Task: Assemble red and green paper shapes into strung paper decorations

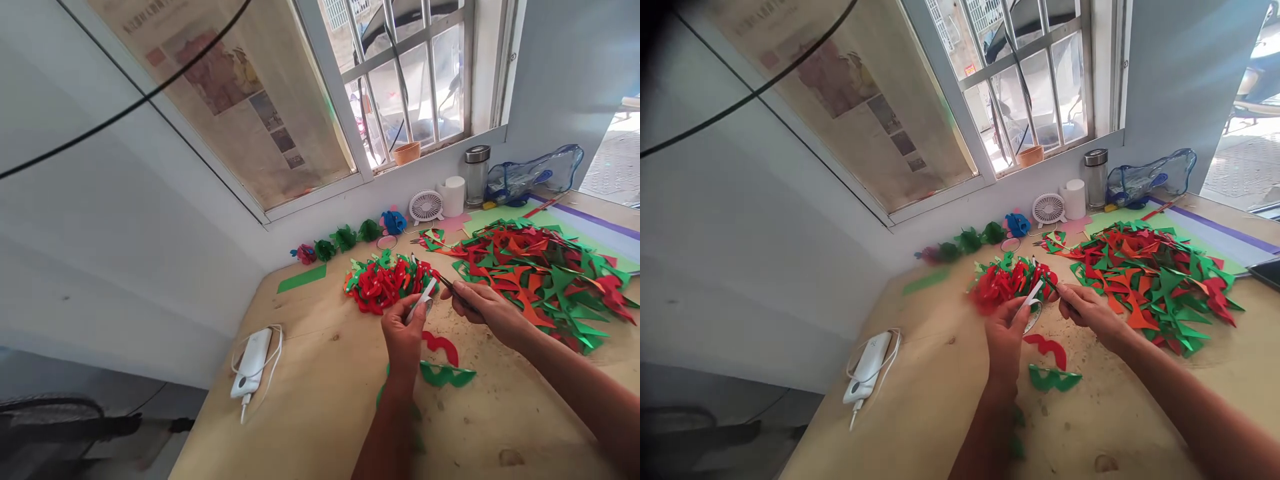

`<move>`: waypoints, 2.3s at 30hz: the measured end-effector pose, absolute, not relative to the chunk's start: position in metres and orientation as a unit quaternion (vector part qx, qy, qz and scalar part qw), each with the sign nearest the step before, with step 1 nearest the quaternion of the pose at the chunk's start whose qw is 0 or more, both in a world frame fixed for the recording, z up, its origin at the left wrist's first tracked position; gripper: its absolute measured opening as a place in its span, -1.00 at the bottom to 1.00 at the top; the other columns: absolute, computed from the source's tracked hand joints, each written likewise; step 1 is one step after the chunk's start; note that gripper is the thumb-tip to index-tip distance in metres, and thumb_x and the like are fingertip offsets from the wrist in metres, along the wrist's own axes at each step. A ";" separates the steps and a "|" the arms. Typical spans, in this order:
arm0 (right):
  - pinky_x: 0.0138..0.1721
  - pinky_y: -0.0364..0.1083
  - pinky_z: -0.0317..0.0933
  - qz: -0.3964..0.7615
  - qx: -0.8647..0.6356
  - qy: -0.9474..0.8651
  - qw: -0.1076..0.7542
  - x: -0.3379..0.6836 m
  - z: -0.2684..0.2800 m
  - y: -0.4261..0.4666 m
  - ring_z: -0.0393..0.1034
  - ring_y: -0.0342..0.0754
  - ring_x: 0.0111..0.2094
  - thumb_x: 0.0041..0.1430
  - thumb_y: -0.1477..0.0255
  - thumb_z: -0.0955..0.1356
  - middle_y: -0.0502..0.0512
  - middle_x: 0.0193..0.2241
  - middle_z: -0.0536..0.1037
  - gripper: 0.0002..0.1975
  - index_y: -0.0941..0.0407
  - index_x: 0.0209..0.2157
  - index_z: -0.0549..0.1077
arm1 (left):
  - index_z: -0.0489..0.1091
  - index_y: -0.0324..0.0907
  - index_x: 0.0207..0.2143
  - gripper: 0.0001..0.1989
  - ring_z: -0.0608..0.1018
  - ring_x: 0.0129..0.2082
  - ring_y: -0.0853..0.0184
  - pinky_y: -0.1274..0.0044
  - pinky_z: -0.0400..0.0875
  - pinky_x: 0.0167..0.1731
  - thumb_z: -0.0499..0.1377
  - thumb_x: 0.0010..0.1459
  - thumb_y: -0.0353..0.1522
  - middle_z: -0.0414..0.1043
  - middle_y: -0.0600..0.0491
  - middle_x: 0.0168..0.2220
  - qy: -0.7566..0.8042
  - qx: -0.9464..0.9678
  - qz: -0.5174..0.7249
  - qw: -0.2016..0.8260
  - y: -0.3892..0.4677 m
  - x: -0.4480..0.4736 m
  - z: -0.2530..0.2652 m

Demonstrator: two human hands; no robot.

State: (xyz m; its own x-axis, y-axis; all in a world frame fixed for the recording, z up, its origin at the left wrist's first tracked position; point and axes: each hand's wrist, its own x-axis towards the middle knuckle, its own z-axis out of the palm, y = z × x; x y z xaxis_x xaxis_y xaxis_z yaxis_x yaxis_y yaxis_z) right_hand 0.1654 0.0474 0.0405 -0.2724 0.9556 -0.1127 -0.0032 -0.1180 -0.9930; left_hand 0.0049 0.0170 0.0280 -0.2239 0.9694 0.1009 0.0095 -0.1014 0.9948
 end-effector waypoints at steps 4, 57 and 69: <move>-0.66 -0.18 -0.27 0.603 -0.459 -0.515 0.401 0.163 0.038 0.048 -0.09 -0.28 -0.69 -0.02 -0.11 0.26 -0.06 -0.67 0.23 -0.44 0.16 -0.47 0.41 | 0.53 -0.29 -0.26 -0.62 0.45 -0.48 0.40 0.63 0.33 -0.51 0.23 -0.01 -0.17 0.45 0.03 -0.50 0.523 0.475 0.578 0.409 0.016 0.005 0.026; -0.64 -0.15 -0.22 0.572 -0.471 -0.533 0.408 0.158 0.036 0.044 -0.11 -0.24 -0.69 0.02 -0.08 0.23 -0.14 -0.73 0.10 -0.44 0.17 -0.42 0.46 | 0.51 -0.26 -0.24 -0.67 0.49 -0.41 0.37 0.61 0.35 -0.43 0.22 0.03 -0.21 0.49 0.01 -0.43 0.522 0.485 0.555 0.429 0.013 0.008 0.022; -0.61 -0.15 -0.12 0.494 -0.495 -0.583 0.414 0.157 0.035 0.044 -0.03 -0.21 -0.66 0.07 -0.04 0.20 -0.10 -0.72 0.13 -0.47 0.15 -0.48 0.46 | 0.49 -0.26 -0.19 -0.63 0.49 -0.45 0.36 0.60 0.36 -0.47 0.23 0.01 -0.18 0.47 0.02 -0.48 0.524 0.490 0.554 0.423 0.015 0.007 0.019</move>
